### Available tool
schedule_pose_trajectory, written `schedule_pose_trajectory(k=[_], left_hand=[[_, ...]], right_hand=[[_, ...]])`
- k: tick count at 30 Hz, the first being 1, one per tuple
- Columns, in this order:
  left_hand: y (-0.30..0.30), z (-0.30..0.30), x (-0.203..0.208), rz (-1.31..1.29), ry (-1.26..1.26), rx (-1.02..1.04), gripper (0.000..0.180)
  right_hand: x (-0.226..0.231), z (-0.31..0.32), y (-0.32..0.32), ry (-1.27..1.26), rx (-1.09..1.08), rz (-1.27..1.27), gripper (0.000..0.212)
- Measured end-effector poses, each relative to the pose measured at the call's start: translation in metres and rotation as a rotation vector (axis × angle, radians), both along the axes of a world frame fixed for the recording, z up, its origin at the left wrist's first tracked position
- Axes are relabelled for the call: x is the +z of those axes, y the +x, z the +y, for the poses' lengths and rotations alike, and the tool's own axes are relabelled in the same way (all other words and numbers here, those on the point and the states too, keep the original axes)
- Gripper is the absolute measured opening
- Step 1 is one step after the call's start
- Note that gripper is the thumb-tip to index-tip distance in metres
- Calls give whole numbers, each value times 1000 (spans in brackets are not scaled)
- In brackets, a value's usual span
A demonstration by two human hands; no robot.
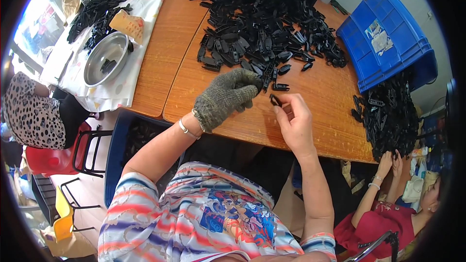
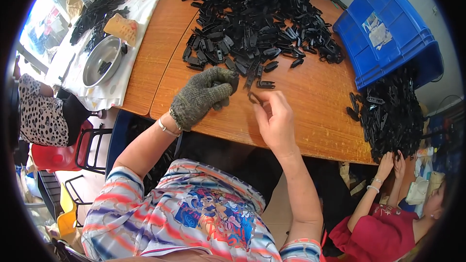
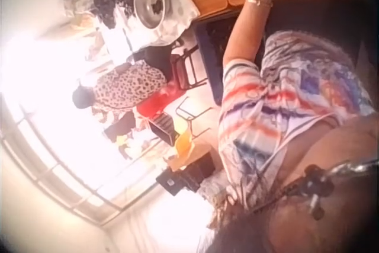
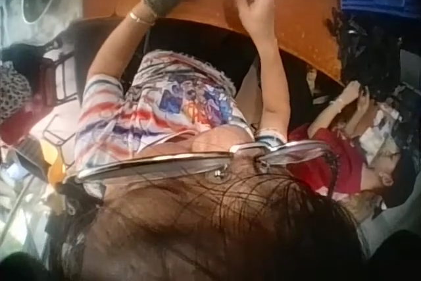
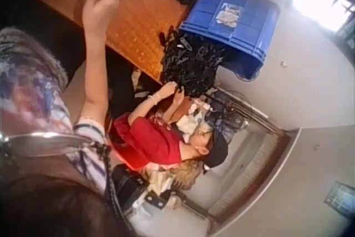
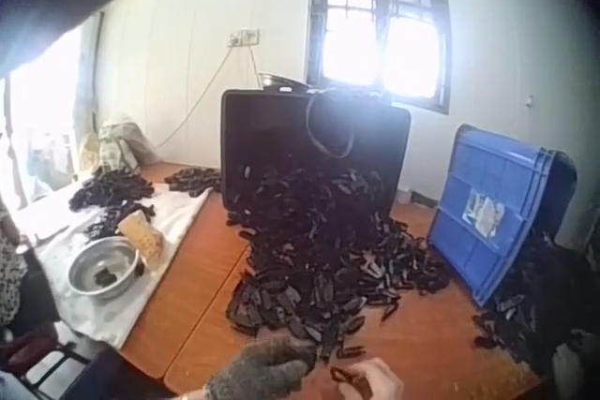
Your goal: The recorder inspects small black plastic components one by one from a pile on a workbench and places them into a sorting bin.
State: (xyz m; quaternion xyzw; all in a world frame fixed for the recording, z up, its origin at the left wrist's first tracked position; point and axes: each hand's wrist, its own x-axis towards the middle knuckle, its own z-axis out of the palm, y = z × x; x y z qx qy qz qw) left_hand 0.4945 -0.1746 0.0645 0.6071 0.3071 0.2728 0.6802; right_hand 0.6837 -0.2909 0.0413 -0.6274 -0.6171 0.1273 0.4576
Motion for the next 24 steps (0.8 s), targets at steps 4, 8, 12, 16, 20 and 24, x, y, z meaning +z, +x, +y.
schedule_pose_trajectory(k=[4,8,12,16,20,24], left_hand=[[-3,-15,6,2,-60,-6,25],[-2,-19,2,6,-37,-9,23],[-4,-19,-6,27,116,3,22],[-7,-21,-13,-27,126,4,22],[-9,-26,-16,-18,75,12,26],[-8,-32,-25,-102,120,38,31]], right_hand=[[21,0,-32,40,-23,369,14],[18,4,-39,76,2,389,16],[9,5,-41,94,10,337,18],[4,3,-39,76,16,334,18],[-5,3,-40,86,-4,268,23],[1,-1,-49,219,-94,59,29]])
